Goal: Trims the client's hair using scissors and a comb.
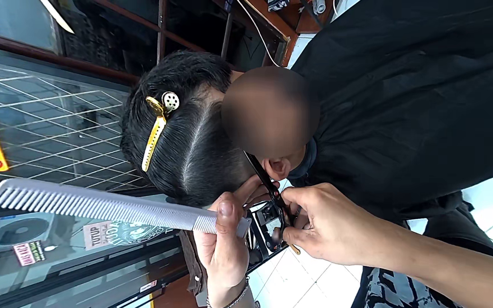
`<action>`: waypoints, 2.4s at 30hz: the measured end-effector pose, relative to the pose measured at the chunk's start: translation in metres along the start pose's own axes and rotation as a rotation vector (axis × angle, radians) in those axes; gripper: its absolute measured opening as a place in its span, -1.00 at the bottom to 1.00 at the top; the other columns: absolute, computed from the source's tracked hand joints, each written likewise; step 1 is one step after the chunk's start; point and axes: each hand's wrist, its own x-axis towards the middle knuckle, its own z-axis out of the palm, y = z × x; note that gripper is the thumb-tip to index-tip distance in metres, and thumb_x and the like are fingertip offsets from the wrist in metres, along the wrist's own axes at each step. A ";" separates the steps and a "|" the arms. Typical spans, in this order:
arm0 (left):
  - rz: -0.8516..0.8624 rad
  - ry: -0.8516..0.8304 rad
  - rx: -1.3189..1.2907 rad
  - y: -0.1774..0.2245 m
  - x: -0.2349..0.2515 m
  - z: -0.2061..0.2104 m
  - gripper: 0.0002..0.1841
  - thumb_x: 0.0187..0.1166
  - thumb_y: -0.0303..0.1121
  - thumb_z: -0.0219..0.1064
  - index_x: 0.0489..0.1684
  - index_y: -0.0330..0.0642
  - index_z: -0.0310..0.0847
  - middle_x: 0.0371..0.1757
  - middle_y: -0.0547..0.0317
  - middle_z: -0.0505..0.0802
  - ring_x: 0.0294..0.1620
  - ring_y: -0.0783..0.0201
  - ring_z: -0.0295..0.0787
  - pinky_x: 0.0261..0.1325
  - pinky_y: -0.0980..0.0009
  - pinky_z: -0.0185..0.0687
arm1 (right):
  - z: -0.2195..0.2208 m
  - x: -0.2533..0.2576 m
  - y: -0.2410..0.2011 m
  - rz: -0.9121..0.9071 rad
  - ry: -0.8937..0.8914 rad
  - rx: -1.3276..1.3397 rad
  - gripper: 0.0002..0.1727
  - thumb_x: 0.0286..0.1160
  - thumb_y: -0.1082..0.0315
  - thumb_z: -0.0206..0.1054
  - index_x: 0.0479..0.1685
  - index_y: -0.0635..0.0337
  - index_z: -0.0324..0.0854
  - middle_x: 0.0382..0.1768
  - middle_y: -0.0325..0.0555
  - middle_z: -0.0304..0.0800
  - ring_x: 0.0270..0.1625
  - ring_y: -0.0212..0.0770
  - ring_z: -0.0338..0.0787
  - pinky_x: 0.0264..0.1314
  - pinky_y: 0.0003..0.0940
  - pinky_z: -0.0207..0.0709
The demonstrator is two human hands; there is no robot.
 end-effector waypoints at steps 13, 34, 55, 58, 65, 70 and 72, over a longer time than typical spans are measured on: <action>-0.014 -0.004 0.000 0.001 0.000 0.001 -0.68 0.87 -0.13 0.03 -0.19 0.03 0.69 -0.07 -0.01 0.98 0.03 0.06 0.97 0.22 0.18 0.85 | 0.000 -0.001 0.004 -0.011 0.007 0.064 -0.73 0.54 0.18 0.46 -0.01 0.16 0.66 -0.18 -0.22 0.78 -0.19 -0.57 0.81 -0.12 -0.65 0.68; 0.040 -0.085 -0.040 -0.006 -0.009 -0.018 -0.64 0.86 -0.08 0.04 -0.23 0.10 0.75 0.03 0.05 0.97 0.15 0.09 0.93 0.31 0.20 0.79 | 0.024 0.000 0.003 -0.054 0.085 -0.123 -0.70 0.54 0.18 0.44 0.05 0.20 0.66 -0.16 -0.14 0.78 -0.15 -0.46 0.81 -0.05 -0.57 0.68; 0.038 -0.142 -0.068 -0.011 -0.009 -0.022 -0.64 0.86 -0.07 0.03 -0.23 0.08 0.74 0.07 0.02 0.95 0.20 0.04 0.91 0.35 0.15 0.78 | 0.032 -0.003 0.007 -0.050 0.129 -0.118 -0.69 0.54 0.17 0.44 0.06 0.21 0.66 -0.14 -0.14 0.78 -0.14 -0.46 0.81 -0.07 -0.59 0.67; 0.053 -0.132 -0.050 -0.010 -0.007 -0.023 -0.64 0.86 -0.08 0.03 -0.24 0.09 0.73 0.08 0.02 0.95 0.21 0.04 0.91 0.36 0.16 0.77 | 0.031 0.000 0.005 -0.050 0.129 -0.129 -0.69 0.55 0.18 0.43 0.07 0.21 0.66 -0.16 -0.14 0.78 -0.16 -0.45 0.80 -0.07 -0.56 0.66; 0.040 -0.161 -0.072 -0.012 -0.006 -0.023 -0.65 0.85 -0.08 0.05 -0.18 0.08 0.75 0.05 0.05 0.96 0.15 0.08 0.93 0.33 0.16 0.79 | 0.033 -0.003 0.008 -0.038 0.145 -0.126 -0.70 0.55 0.17 0.43 0.05 0.20 0.66 -0.16 -0.16 0.78 -0.15 -0.48 0.81 -0.06 -0.61 0.66; 0.052 -0.150 -0.057 -0.010 -0.003 -0.022 -0.65 0.86 -0.09 0.03 -0.20 0.08 0.73 0.06 0.05 0.96 0.17 0.07 0.92 0.33 0.16 0.79 | 0.030 0.000 0.005 -0.052 0.144 -0.144 -0.72 0.55 0.18 0.41 0.04 0.18 0.65 -0.18 -0.17 0.77 -0.17 -0.46 0.79 -0.07 -0.56 0.66; 0.053 -0.145 -0.052 -0.009 -0.003 -0.022 -0.66 0.85 -0.09 0.04 -0.20 0.08 0.74 0.06 0.03 0.96 0.16 0.06 0.93 0.32 0.17 0.80 | 0.028 -0.001 0.005 -0.042 0.132 -0.148 -0.73 0.59 0.21 0.39 0.08 0.17 0.65 -0.15 -0.17 0.79 -0.12 -0.46 0.82 -0.02 -0.56 0.68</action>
